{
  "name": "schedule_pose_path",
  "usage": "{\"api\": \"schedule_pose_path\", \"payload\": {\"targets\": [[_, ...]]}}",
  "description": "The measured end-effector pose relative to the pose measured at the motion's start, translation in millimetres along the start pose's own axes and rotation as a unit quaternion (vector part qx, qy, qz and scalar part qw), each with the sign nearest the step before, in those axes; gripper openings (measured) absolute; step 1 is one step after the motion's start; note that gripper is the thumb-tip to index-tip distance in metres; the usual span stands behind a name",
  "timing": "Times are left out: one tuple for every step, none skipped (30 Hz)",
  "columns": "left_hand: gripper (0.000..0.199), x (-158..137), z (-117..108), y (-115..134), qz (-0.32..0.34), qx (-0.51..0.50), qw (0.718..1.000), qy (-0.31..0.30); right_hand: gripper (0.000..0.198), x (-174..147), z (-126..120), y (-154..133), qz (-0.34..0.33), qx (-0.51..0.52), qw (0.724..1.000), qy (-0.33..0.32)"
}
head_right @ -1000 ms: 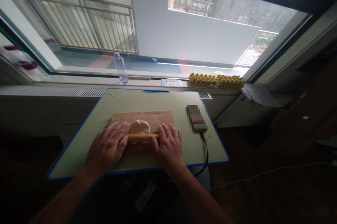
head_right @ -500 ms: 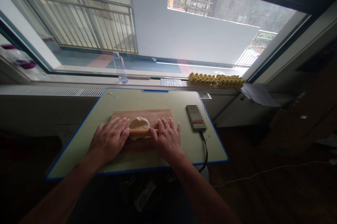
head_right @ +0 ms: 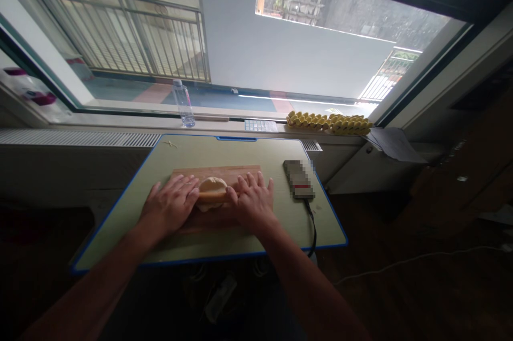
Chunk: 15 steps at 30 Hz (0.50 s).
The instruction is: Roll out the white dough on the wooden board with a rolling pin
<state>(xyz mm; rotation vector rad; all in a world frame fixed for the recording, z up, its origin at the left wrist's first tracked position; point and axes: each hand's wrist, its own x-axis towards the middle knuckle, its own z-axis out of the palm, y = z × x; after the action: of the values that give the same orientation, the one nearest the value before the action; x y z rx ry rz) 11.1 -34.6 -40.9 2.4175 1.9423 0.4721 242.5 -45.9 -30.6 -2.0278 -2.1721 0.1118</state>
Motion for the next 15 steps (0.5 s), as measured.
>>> {"api": "schedule_pose_path", "payload": {"targets": [[0.055,1,0,0,0.001,0.004,1.0,0.001,0.061,2,0,0,-0.001,-0.002,1.0,0.002],[0.055,3,-1,0,0.001,0.008,1.0,0.0,0.059,5,-1,0,-0.002,-0.003,1.0,0.003],[0.055,5,-1,0,0.0,0.012,1.0,-0.004,0.058,7,-1,0,-0.005,-0.005,1.0,0.006],[0.055,6,-2,1,-0.002,0.015,1.0,-0.011,0.056,9,-1,0,-0.008,-0.007,1.0,0.008],[0.056,8,-4,1,-0.005,0.017,1.0,-0.019,0.055,11,-1,1,-0.011,-0.009,1.0,0.009],[0.057,10,-5,1,-0.007,0.018,0.999,-0.029,0.054,14,-1,1,-0.014,-0.011,1.0,0.011],[0.058,11,-5,2,-0.008,0.019,0.999,-0.036,0.053,16,-2,2,-0.018,-0.014,1.0,0.012],[0.058,13,-6,2,-0.009,0.019,0.999,-0.04,0.052,18,-2,2,-0.021,-0.017,1.0,0.013],[0.058,15,-6,1,-0.009,0.02,0.999,-0.04,0.051,20,-2,3,-0.023,-0.019,0.999,0.013],[0.058,17,-5,1,-0.01,0.021,0.999,-0.038,0.051,23,-2,3,-0.024,-0.02,0.999,0.014],[0.057,19,-4,0,-0.012,0.023,0.999,-0.035,0.05,25,-2,3,-0.026,-0.019,0.999,0.016],[0.057,21,-3,0,-0.014,0.024,0.999,-0.032,0.049,27,-2,4,-0.028,-0.016,0.999,0.017],[0.056,23,-2,-1,-0.016,0.025,0.999,-0.03,0.049,29,-3,4,-0.029,-0.011,0.999,0.017],[0.056,25,0,-2,-0.017,0.026,0.999,-0.029,0.05,31,-3,5,-0.03,-0.007,0.999,0.017],[0.056,27,1,-3,-0.017,0.026,0.999,-0.028,0.05,34,-3,5,-0.031,-0.003,0.999,0.015]]}}
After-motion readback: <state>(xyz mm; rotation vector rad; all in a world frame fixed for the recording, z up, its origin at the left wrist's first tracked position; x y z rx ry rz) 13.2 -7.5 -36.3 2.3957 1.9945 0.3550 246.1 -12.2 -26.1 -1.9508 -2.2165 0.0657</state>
